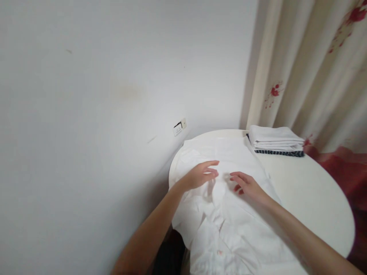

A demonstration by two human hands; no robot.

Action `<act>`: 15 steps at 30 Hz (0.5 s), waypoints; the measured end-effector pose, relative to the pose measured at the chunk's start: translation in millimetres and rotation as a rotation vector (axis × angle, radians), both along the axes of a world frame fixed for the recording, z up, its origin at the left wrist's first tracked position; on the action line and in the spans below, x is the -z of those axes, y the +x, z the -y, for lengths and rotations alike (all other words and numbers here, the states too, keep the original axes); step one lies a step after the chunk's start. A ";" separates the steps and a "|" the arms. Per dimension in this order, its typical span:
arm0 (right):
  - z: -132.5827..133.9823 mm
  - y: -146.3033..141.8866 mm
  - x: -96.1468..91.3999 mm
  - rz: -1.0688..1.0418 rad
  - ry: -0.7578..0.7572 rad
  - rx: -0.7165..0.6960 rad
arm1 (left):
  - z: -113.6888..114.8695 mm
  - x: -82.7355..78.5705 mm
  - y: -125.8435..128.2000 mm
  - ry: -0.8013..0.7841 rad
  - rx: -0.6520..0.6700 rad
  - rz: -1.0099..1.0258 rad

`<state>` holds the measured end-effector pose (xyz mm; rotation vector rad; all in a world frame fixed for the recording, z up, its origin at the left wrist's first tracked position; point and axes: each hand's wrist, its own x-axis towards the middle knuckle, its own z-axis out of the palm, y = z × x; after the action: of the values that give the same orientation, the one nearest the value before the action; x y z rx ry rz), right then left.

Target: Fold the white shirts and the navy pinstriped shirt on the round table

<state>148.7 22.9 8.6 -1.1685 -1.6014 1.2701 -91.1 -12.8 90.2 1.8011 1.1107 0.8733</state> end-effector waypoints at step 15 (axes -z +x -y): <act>106.1 6.1 -52.5 0.245 0.837 -0.429 | 92.3 62.6 -60.3 0.235 -0.327 -0.225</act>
<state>154.8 -83.2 61.1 -0.4675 -2.3235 0.5525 -151.4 -105.1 27.6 1.9774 1.5314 1.0457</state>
